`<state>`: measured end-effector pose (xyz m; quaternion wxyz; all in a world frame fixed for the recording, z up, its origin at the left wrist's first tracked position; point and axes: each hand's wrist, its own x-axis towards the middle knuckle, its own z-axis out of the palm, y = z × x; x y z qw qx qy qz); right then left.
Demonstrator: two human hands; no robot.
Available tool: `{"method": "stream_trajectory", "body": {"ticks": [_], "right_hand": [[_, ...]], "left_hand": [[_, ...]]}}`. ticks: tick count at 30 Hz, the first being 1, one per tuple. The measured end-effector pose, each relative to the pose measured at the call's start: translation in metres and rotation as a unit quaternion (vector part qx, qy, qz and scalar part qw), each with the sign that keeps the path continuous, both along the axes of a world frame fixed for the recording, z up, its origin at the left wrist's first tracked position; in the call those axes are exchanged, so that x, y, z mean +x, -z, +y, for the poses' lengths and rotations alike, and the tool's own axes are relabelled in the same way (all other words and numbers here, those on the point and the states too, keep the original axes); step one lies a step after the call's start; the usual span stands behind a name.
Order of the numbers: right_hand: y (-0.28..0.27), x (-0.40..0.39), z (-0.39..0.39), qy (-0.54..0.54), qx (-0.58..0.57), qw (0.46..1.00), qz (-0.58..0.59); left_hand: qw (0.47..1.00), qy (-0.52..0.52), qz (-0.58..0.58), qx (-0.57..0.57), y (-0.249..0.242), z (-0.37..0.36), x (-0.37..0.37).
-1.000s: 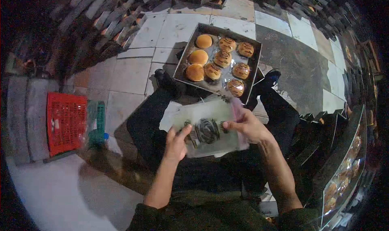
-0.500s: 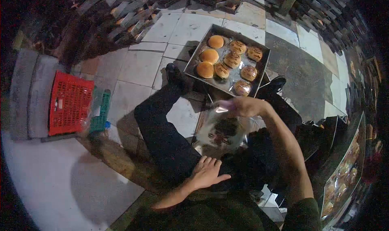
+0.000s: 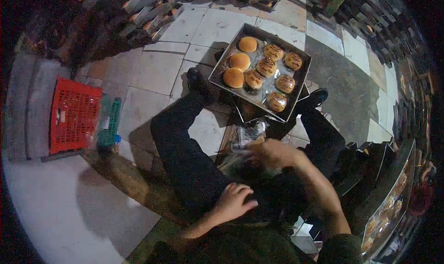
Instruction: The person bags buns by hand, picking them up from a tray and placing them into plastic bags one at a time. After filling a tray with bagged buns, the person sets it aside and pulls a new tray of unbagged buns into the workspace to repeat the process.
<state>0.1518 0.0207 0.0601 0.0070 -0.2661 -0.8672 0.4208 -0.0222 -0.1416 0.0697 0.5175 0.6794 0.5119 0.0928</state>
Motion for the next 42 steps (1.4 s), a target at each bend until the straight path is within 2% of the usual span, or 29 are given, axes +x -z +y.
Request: {"method": "stream_trajectory", "body": {"ticks": [1,3,5,7,9,10,12,13,15,16,17,19,20,21,22,23,26,27,29,30,31,32,33,35,36,38,39,41,42], "right_hand": [[-0.030,0.001,0.007,0.061,-0.024,0.996,-0.053],[-0.073,0.008,0.009,0.015,-0.020,0.993,-0.117],[-0.071,0.016,-0.004,-0.085,-0.013,0.977,-0.193],[-0.106,-0.008,-0.026,-0.042,-0.035,0.967,-0.248],[-0.105,-0.007,-0.044,-0.028,-0.030,0.970,-0.240],[-0.106,-0.005,-0.048,-0.009,-0.024,0.973,-0.230],[-0.113,0.002,-0.045,-0.015,-0.028,0.972,-0.234],[-0.115,0.007,-0.043,-0.016,-0.033,0.971,-0.235],[-0.088,0.027,-0.036,-0.009,-0.030,0.980,-0.196],[-0.071,0.033,-0.035,-0.005,-0.029,0.987,-0.157],[-0.059,0.033,-0.026,-0.007,-0.027,0.981,-0.194],[-0.062,0.020,0.002,0.019,-0.051,0.992,-0.116],[-0.042,0.020,0.011,0.026,-0.053,0.997,-0.048],[-0.019,0.024,0.023,0.000,-0.097,0.994,-0.046],[-0.012,0.021,0.032,-0.020,-0.107,0.993,0.042],[0.003,0.018,0.038,0.008,-0.118,0.993,-0.004],[0.003,0.013,0.050,-0.086,-0.114,0.983,-0.118],[0.004,0.007,0.047,-0.071,-0.109,0.983,-0.132],[0.022,0.011,0.041,-0.055,-0.100,0.982,-0.148],[0.049,0.020,0.031,-0.035,-0.095,0.994,-0.044],[0.040,0.015,0.024,-0.010,-0.089,0.994,0.062],[0.027,0.016,0.023,-0.032,-0.170,0.984,-0.048],[0.057,0.019,0.015,-0.032,-0.172,0.983,-0.049],[0.140,0.023,-0.004,-0.169,0.087,0.977,0.102],[0.127,0.012,-0.009,-0.168,0.086,0.976,0.104],[0.082,-0.015,-0.011,-0.283,-0.071,0.946,-0.144],[0.084,-0.012,-0.014,-0.286,-0.074,0.944,-0.146],[0.090,-0.001,-0.012,-0.072,-0.182,0.980,0.022],[0.081,0.001,-0.004,-0.073,-0.190,0.979,0.021]], "left_hand": [[0.974,-0.128,-0.135,-0.131,-0.001,0.006,-0.009],[0.867,-0.416,-0.162,-0.222,-0.009,0.036,-0.056],[0.757,-0.499,-0.418,-0.057,-0.004,0.083,-0.069],[0.903,-0.255,-0.345,-0.001,-0.006,0.119,-0.051],[0.930,0.064,-0.359,-0.041,-0.007,0.127,-0.019],[0.929,0.060,-0.361,-0.043,-0.004,0.123,-0.011],[0.945,0.302,-0.100,-0.071,0.007,0.110,-0.001],[0.946,0.302,-0.098,-0.070,0.015,0.103,-0.003],[0.937,0.115,-0.251,-0.216,0.040,0.085,-0.014],[0.903,0.016,-0.320,-0.287,0.054,0.075,-0.017],[0.889,-0.006,-0.302,-0.343,0.068,0.076,-0.018],[0.856,-0.165,-0.340,-0.352,0.033,0.086,-0.020],[0.857,-0.165,-0.337,-0.354,0.028,0.081,-0.020],[0.920,-0.169,-0.256,-0.243,0.025,0.076,-0.019],[0.963,-0.168,-0.170,-0.127,0.024,0.072,-0.017],[0.963,-0.168,-0.169,-0.125,0.035,0.070,-0.016],[0.993,-0.107,0.005,-0.043,0.064,0.061,-0.009],[0.991,-0.073,0.102,-0.047,0.067,0.056,0.000],[0.977,-0.097,0.177,-0.072,0.040,0.045,0.012],[0.977,-0.094,0.177,-0.071,0.025,0.039,0.012],[0.967,-0.051,0.246,0.049,0.009,0.033,0.007],[0.937,-0.008,0.306,0.165,0.001,0.027,0.002],[0.938,-0.007,0.305,0.164,0.001,0.022,-0.002],[0.960,0.078,0.216,0.159,0.002,0.020,-0.011],[0.960,0.078,0.218,0.158,0.001,0.019,-0.016],[0.969,0.092,0.180,0.146,0.000,0.024,-0.022],[0.970,0.089,0.178,0.143,0.001,0.023,-0.021],[0.964,0.072,0.210,0.149,0.006,0.025,-0.019],[0.972,0.037,0.172,0.152,0.006,0.038,-0.022]]}}
